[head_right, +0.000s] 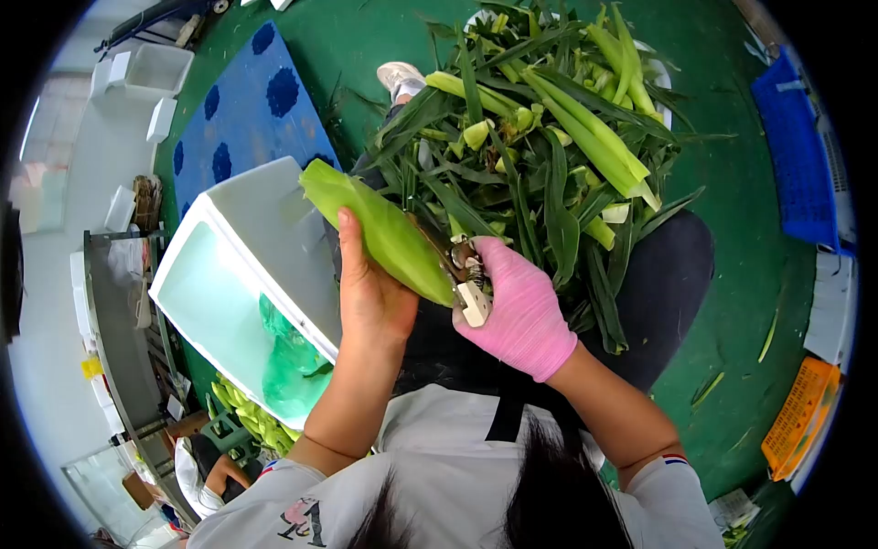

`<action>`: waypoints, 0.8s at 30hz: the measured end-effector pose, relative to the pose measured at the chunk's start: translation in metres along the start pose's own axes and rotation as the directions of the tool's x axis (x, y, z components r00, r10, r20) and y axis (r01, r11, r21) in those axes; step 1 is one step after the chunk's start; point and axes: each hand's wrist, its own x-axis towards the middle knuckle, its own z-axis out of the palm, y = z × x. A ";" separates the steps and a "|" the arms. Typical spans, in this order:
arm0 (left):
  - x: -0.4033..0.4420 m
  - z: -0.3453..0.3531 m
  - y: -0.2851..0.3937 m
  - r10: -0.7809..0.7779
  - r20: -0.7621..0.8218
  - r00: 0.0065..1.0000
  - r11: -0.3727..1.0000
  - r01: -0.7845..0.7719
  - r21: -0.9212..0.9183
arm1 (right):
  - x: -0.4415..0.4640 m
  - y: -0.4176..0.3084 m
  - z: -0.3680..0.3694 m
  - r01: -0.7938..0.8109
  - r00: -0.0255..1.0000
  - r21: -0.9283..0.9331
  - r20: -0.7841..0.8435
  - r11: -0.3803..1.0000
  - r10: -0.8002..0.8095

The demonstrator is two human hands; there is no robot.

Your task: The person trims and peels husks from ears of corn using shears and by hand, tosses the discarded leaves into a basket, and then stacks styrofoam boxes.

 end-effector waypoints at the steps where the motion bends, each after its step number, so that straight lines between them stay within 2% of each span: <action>1: -0.002 -0.003 -0.001 -0.008 -0.019 1.000 1.000 0.008 0.005 | -0.001 -0.002 -0.001 -0.019 0.999 0.013 0.028 1.000 0.019; 4: -0.011 0.007 0.003 -0.126 -0.085 0.988 0.992 0.127 0.012 | -0.002 0.003 -0.007 -0.110 0.993 0.056 0.057 0.992 0.107; 5: -0.009 0.002 0.003 -0.206 -0.009 0.979 0.977 0.205 -0.065 | -0.001 0.005 -0.014 -0.152 0.984 0.085 0.110 0.985 0.142; 7: 0.002 -0.018 -0.001 -0.331 0.159 0.930 0.912 0.359 -0.199 | -0.008 0.013 -0.019 -0.244 0.967 0.501 0.064 0.830 0.245; 8: 0.010 -0.024 -0.004 -0.345 0.186 0.920 0.895 0.382 -0.229 | -0.009 0.008 -0.026 -0.215 0.962 0.556 -0.019 0.803 0.271; 9: 0.010 -0.025 -0.006 -0.332 0.276 0.902 0.869 0.406 -0.283 | -0.007 0.007 -0.039 -0.215 0.963 0.353 -0.079 0.911 0.258; 11: 0.010 -0.024 -0.008 -0.275 0.446 0.852 0.808 0.456 -0.373 | -0.005 0.013 -0.052 -0.099 0.956 0.066 -0.272 0.993 0.113; 12: 0.009 -0.018 -0.003 -0.269 0.425 0.864 0.825 0.435 -0.361 | -0.002 0.012 -0.060 -0.153 0.942 -0.063 -0.310 0.986 0.126; 13: 0.013 -0.028 -0.004 -0.240 0.444 0.863 0.881 0.385 -0.274 | 0.000 0.013 -0.066 -0.215 0.926 -0.187 -0.352 0.958 0.139; 14: 0.020 -0.046 -0.009 -0.212 0.470 0.857 0.926 0.330 -0.184 | 0.001 0.019 -0.070 -0.136 0.920 -0.368 -0.391 0.920 -0.020; 15: 0.022 -0.047 -0.006 -0.189 0.500 0.845 0.959 0.269 -0.093 | 0.000 0.011 -0.078 -0.122 0.917 -0.439 -0.392 0.890 -0.067; 17: 0.017 -0.045 -0.004 -0.017 0.515 0.857 0.979 -0.090 0.183 | -0.002 0.003 -0.075 -0.039 0.904 -0.082 -0.428 0.996 0.000; 18: 0.016 -0.044 -0.002 0.091 0.571 0.816 0.889 -0.325 0.323 | -0.006 -0.011 -0.079 -0.080 0.944 0.191 -0.301 0.978 0.135; 19: 0.015 -0.044 -0.001 0.174 0.641 0.748 0.729 -0.535 0.426 | -0.011 -0.029 -0.082 -0.150 0.962 0.443 -0.140 0.884 0.233; 20: 0.011 -0.040 0.002 0.213 0.716 0.665 0.609 -0.663 0.435 | -0.015 -0.040 -0.077 -0.158 0.967 0.644 -0.051 0.748 0.248; 21: 0.009 -0.036 0.005 0.248 0.761 0.600 0.481 -0.758 0.441 | -0.020 -0.046 -0.071 -0.211 0.956 0.708 0.005 0.674 0.295; 23: 0.005 -0.028 0.010 0.291 0.843 0.452 0.190 -0.891 0.412 | -0.023 -0.058 -0.063 -0.263 0.953 0.782 0.120 0.565 0.279; 24: 0.003 -0.025 0.010 0.327 0.835 0.443 0.186 -0.896 0.402 | -0.023 -0.060 -0.061 -0.293 0.948 0.786 0.162 0.545 0.276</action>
